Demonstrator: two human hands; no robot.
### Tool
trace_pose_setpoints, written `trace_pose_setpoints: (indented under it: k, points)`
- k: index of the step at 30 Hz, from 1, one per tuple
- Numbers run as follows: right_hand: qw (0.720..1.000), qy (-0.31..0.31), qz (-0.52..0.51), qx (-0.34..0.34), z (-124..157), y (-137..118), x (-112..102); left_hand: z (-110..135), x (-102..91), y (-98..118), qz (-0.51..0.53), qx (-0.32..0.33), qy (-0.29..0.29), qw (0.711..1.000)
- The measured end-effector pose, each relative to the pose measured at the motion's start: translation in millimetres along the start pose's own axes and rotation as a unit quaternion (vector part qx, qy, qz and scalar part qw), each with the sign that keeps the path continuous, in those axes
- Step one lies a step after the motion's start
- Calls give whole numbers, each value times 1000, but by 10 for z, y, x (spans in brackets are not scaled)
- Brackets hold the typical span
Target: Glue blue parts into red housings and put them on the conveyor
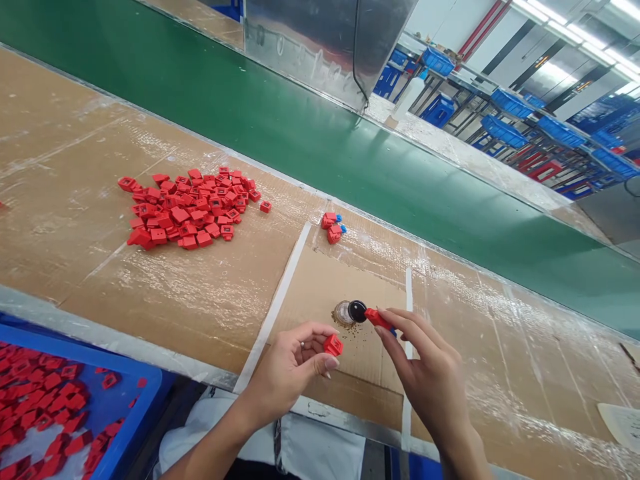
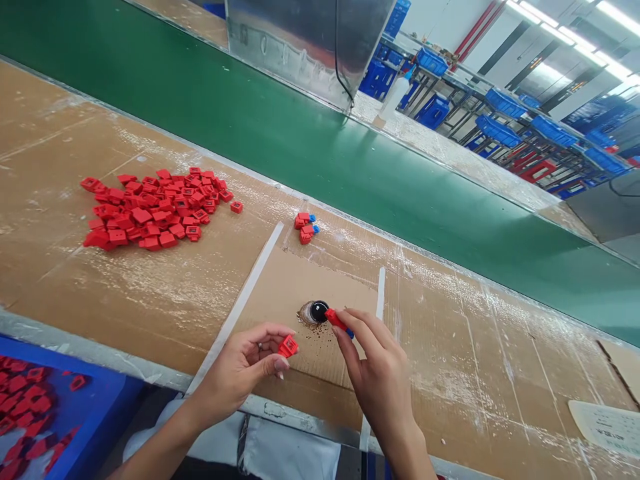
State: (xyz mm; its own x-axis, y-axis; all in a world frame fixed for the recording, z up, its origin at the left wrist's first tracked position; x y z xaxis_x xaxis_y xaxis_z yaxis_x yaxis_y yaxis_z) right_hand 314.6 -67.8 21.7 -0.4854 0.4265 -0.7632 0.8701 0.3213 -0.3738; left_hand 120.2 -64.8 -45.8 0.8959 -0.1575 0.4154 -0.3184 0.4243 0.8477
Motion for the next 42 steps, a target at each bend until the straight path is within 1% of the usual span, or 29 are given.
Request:
trace_pose_setpoints:
  k: [6, 8, 10, 12, 14, 16, 18, 21, 23, 25, 27, 30, 32, 34, 36, 42]
  points:
    - [1000, 3, -14, 20, -18, 17, -17, 9, -5, -5, -2, 5, -9, 1000]
    - [999, 6, -31, 44, -34, 45, -8, 4, -2, -4, 4, 9, -13, 1000]
    - [994, 14, -57, 93, -49, 102, 18, -1, 1, -4, 7, 11, -15, 1000]
    - [980, 18, -110, 164, -56, 175, 61, -2, 2, -6, 5, 10, -14, 1000]
    - [953, 15, -190, 236, -59, 238, 111, 2, 1, -8, 1, 7, -14, 1000]
    - [922, 6, -259, 288, -68, 274, 145, 7, 1, -6, -1, 6, -15, 1000]
    - [904, -1, -286, 319, -83, 289, 150, 10, 2, 0, -4, 6, -18, 1000]
    - [897, -10, -289, 334, -102, 289, 128, 8, 6, 15, -10, 6, -19, 1000]
    - [900, -9, -289, 327, -106, 276, 108, 5, 9, 24, -14, 7, -21, 1000]
    - [908, -10, -283, 308, -104, 251, 92, 4, 11, 29, -16, 8, -21, 1000]
    - [927, -17, -255, 275, -102, 208, 78, 6, 11, 33, -18, 8, -21, 1000]
    - [968, -21, -173, 180, -121, 110, 49, 12, 13, 38, -25, 8, -21, 999]
    - [986, -19, -129, 108, -137, 41, 31, 15, 15, 43, -26, 8, -18, 999]
    - [992, -21, -105, 61, -144, -2, 21, 17, 20, 47, -27, 8, -16, 999]
    - [995, -20, -87, 39, -143, -12, 14, 17, 26, 47, -25, 6, -18, 1000]
    - [998, -4, -48, 30, -144, 49, 13, 14, 28, 34, -20, 1, -18, 1000]
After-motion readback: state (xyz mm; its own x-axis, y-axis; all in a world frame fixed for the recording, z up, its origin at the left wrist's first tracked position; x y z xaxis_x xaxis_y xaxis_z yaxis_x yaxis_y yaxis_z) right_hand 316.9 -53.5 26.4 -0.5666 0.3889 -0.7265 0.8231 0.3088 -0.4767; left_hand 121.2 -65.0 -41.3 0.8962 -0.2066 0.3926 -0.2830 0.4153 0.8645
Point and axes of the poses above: each hand's wrist, its own z-axis away from the middle knuckle, its own x-axis out of the palm, y = z × x, the point moved 3 cm from there along -z, towards the middle knuckle, and after that the axes turned 10 degrees about y, right-handed, at the moved point
